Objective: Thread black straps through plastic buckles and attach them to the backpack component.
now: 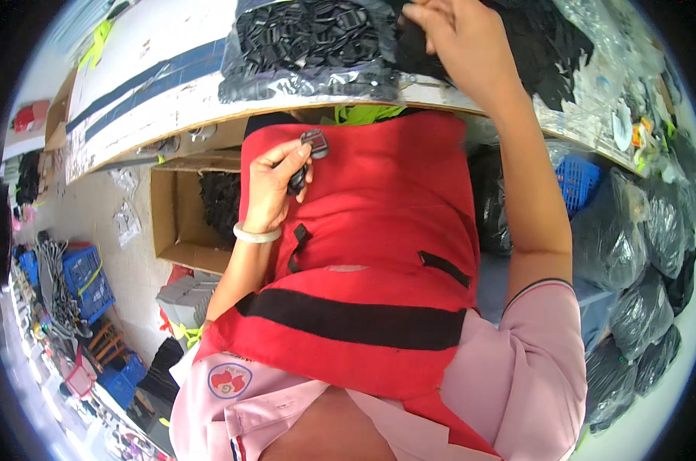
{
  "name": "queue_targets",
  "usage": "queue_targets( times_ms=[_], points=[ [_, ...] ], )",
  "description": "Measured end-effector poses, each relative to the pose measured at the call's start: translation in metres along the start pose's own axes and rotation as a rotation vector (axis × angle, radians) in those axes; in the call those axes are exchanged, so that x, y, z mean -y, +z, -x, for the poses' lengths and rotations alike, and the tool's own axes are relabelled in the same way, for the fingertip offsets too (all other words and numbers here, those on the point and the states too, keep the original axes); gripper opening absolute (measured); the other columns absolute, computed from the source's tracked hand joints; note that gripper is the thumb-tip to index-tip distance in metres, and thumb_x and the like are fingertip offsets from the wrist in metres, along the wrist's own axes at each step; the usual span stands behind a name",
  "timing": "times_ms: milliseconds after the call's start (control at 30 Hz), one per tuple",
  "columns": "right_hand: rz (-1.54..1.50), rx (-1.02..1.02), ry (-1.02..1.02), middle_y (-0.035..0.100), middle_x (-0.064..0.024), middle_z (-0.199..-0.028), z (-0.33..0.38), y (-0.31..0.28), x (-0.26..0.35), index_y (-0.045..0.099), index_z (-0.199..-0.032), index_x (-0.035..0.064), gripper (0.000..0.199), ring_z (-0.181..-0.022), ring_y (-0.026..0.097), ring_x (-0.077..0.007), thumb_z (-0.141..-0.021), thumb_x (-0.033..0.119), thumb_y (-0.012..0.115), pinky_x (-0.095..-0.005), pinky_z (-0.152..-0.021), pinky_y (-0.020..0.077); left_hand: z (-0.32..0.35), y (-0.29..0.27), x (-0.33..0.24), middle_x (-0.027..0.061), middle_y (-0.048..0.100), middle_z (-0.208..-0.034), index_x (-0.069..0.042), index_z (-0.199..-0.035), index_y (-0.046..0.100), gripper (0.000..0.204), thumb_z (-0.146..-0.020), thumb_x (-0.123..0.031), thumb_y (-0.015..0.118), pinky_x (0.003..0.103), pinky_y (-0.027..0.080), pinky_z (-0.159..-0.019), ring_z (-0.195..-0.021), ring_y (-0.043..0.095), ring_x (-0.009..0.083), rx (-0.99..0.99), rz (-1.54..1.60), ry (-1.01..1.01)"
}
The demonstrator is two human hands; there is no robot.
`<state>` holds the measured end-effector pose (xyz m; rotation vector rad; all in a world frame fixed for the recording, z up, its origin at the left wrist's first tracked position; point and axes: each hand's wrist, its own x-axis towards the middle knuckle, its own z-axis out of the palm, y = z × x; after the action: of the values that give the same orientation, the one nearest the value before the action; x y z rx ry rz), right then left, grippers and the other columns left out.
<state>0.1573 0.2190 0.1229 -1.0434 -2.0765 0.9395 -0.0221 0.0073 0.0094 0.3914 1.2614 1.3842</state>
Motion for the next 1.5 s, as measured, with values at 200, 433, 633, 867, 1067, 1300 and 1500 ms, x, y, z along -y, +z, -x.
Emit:
queue_targets(
  times_ms=[200,433,633,867,1067,1300,1500],
  points=[
    [-0.527,0.485,0.442,0.062,-0.0034,-0.070,0.094,0.068,0.007,0.062,-0.100,-0.0005,0.018,-0.049,0.053,-0.0064,-0.092,0.016,0.061,-0.0202,-0.044,0.0442,-0.002,0.010,-0.009,0.0015,0.061,-0.068,0.001,-0.096,0.069,0.015,-0.086,-0.010,0.070,0.018,0.038,-0.038,-0.049,0.051,0.0037,-0.030,-0.059,0.108],
    [-0.823,0.443,0.703,0.062,-0.0064,-0.067,0.106,0.094,-0.009,0.062,-0.091,0.0013,0.019,-0.042,0.050,-0.0069,-0.092,0.020,0.062,-0.0200,-0.037,0.0396,0.002,0.008,-0.003,-0.0001,0.061,-0.075,0.000,-0.093,0.070,0.010,-0.084,-0.004,0.070,0.018,0.040,-0.043,-0.055,0.052,0.0034,-0.088,-0.233,0.255],
    [-1.077,0.300,0.788,0.062,-0.0063,-0.071,0.117,0.106,-0.007,0.061,-0.093,0.0019,0.019,-0.046,0.051,-0.0070,-0.093,0.021,0.061,-0.0209,-0.040,0.0401,0.000,0.005,0.005,0.0046,0.064,-0.082,0.001,-0.092,0.070,0.012,-0.080,0.001,0.071,0.023,0.047,-0.059,-0.071,0.060,0.0108,-0.080,-0.655,0.735],
    [-1.005,0.304,0.640,0.062,-0.0063,-0.080,0.116,0.112,-0.017,0.061,-0.104,0.0000,0.020,-0.058,0.056,-0.0102,-0.093,0.017,0.062,-0.0228,-0.051,0.0475,0.015,0.002,-0.011,0.0042,0.065,-0.085,-0.002,-0.098,0.070,0.015,-0.084,-0.005,0.069,0.020,0.043,-0.046,-0.062,0.058,0.0097,-0.018,-0.353,0.238],
    [-0.640,0.246,0.284,0.062,-0.0061,-0.082,0.123,0.124,-0.022,0.062,-0.099,-0.0008,0.015,-0.065,0.059,-0.0090,-0.090,0.011,0.064,-0.0227,-0.054,0.0485,0.004,-0.006,0.001,0.0064,0.066,-0.078,0.004,-0.101,0.067,0.024,-0.087,-0.015,0.069,0.021,0.042,-0.038,-0.052,0.057,0.0090,0.035,0.232,-0.157],
    [-0.607,0.237,0.353,0.059,-0.0033,-0.069,0.116,0.098,0.015,0.062,-0.095,-0.0009,0.012,-0.056,0.057,-0.0083,-0.091,0.011,0.063,-0.0206,-0.049,0.0455,0.006,0.001,0.001,0.0048,0.065,-0.073,0.002,-0.101,0.068,0.022,-0.087,-0.015,0.069,0.020,0.041,-0.038,-0.053,0.058,0.0080,-0.060,0.073,0.030],
    [-0.672,0.386,0.623,0.059,-0.0034,-0.068,0.119,0.101,-0.006,0.060,-0.088,0.0003,0.016,-0.051,0.056,-0.0082,-0.089,0.015,0.066,-0.0208,-0.045,0.0451,0.011,0.001,0.007,0.0052,0.066,-0.082,0.001,-0.103,0.069,0.019,-0.087,-0.009,0.069,0.019,0.043,-0.045,-0.059,0.058,0.0081,-0.080,-0.148,0.126]
  ],
)
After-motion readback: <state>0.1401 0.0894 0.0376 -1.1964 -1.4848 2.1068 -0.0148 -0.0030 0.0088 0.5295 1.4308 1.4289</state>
